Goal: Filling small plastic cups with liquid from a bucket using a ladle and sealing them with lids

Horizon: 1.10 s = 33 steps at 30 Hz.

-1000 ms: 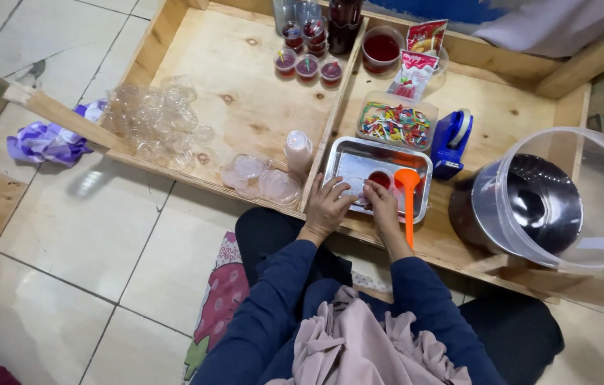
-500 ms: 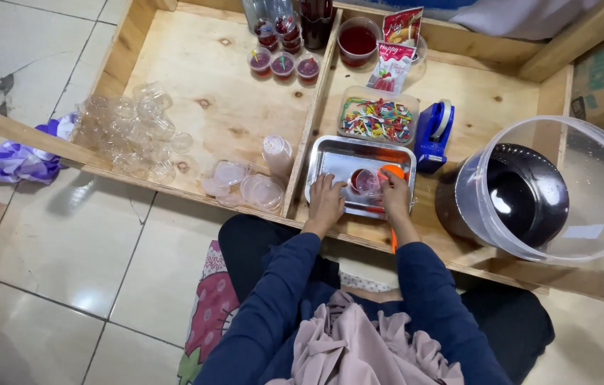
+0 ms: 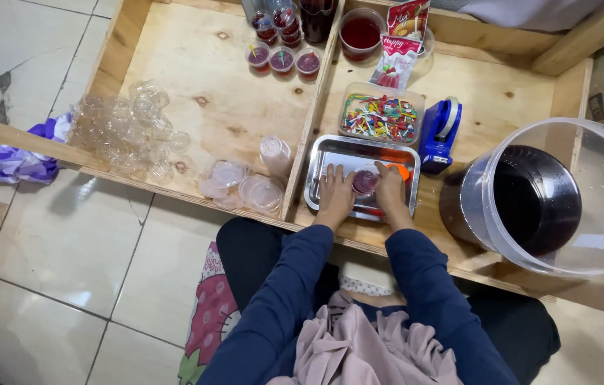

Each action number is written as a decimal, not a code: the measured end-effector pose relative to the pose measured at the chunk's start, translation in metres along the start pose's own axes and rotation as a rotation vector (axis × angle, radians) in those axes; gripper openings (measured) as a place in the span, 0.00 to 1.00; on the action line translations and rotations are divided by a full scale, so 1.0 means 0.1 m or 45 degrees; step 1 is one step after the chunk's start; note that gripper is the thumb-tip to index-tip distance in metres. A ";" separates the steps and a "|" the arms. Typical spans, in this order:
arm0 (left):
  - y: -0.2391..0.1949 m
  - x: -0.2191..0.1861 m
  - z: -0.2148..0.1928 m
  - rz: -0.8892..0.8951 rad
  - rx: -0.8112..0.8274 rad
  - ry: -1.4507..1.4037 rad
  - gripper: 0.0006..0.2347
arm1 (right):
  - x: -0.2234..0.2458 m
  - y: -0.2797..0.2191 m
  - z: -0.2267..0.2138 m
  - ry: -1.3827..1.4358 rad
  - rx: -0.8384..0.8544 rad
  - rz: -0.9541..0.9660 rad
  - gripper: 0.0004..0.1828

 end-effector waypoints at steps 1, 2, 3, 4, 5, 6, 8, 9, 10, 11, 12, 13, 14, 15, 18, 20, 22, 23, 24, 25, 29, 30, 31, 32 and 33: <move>0.00 -0.01 -0.01 -0.001 0.002 0.002 0.23 | 0.01 0.00 -0.01 0.002 0.001 0.001 0.23; 0.00 -0.01 -0.02 0.000 0.017 0.017 0.24 | 0.03 0.00 -0.01 -0.014 0.006 -0.010 0.22; 0.00 -0.02 -0.02 0.000 0.033 0.033 0.25 | 0.05 -0.01 -0.02 -0.029 0.013 -0.022 0.21; 0.01 -0.01 0.00 -0.002 0.034 0.034 0.25 | 0.09 -0.01 -0.05 -0.027 0.014 -0.022 0.21; 0.02 0.00 0.02 0.000 0.041 0.031 0.24 | 0.12 -0.01 -0.05 -0.016 0.074 0.001 0.20; 0.03 0.01 0.04 0.003 0.049 0.028 0.24 | 0.15 -0.01 -0.04 -0.005 0.135 0.024 0.20; 0.03 0.05 0.10 0.007 0.046 0.052 0.23 | 0.18 -0.01 -0.05 -0.008 0.169 0.047 0.20; 0.03 0.06 0.13 0.010 0.042 0.075 0.23 | 0.18 -0.01 -0.05 -0.012 0.204 0.069 0.20; 0.03 0.05 0.11 0.010 0.045 0.074 0.23 | 0.17 0.00 -0.04 -0.012 0.206 0.071 0.20; 0.02 0.05 0.09 0.008 0.032 0.069 0.23 | 0.18 -0.01 -0.04 -0.026 0.206 0.055 0.20; 0.00 0.04 0.07 0.005 0.020 0.063 0.23 | 0.18 -0.01 -0.03 -0.041 0.207 0.039 0.20; 0.00 0.05 0.09 0.004 0.021 0.062 0.23 | 0.18 -0.03 -0.04 -0.042 0.209 0.039 0.20; 0.00 0.06 0.11 0.010 0.009 0.080 0.23 | 0.19 -0.04 -0.05 -0.042 0.206 0.029 0.19; 0.01 0.07 0.12 0.017 -0.005 0.098 0.23 | 0.20 -0.04 -0.07 -0.043 0.201 0.017 0.19; 0.05 0.08 0.13 0.008 0.005 0.089 0.27 | 0.29 -0.06 -0.13 0.029 0.245 0.021 0.20; 0.04 0.04 0.07 0.008 0.000 0.086 0.28 | 0.18 -0.05 0.00 0.040 0.272 0.046 0.19; 0.04 0.01 0.08 0.011 -0.003 0.082 0.29 | 0.14 -0.08 0.05 0.050 0.298 0.074 0.19; 0.05 0.02 0.11 -0.005 -0.013 0.084 0.29 | 0.20 -0.10 0.04 -0.031 0.302 0.023 0.19; 0.07 0.03 0.13 -0.020 -0.024 0.087 0.30 | 0.26 -0.11 0.03 -0.112 0.305 -0.029 0.18; 0.08 0.03 0.14 -0.020 -0.022 0.084 0.30 | 0.29 -0.12 -0.03 -0.114 0.308 -0.027 0.18; 0.12 0.04 0.13 -0.052 -0.005 0.076 0.30 | 0.60 -0.07 -0.28 -0.277 0.408 -0.186 0.29; 0.12 0.04 0.13 -0.064 0.018 0.073 0.31 | 0.70 -0.08 -0.28 -0.349 0.553 -0.248 0.38; 0.11 0.04 0.13 -0.065 0.019 0.072 0.31 | 0.79 -0.08 -0.38 -0.350 0.554 -0.248 0.38; 0.11 0.05 0.13 -0.074 0.029 0.059 0.31 | 0.87 -0.10 -0.42 -0.394 0.643 -0.255 0.42; 0.12 0.05 0.12 -0.081 0.037 0.047 0.31 | 0.95 -0.11 -0.47 -0.438 0.727 -0.262 0.47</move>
Point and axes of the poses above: each hand's wrist, its own y-axis towards the middle knuckle, its own z-axis out of the palm, x = y × z, the point moved 8 cm from there along y, towards the middle knuckle, and after that the axes turned 3 degrees about x, right-handed, at the moved point
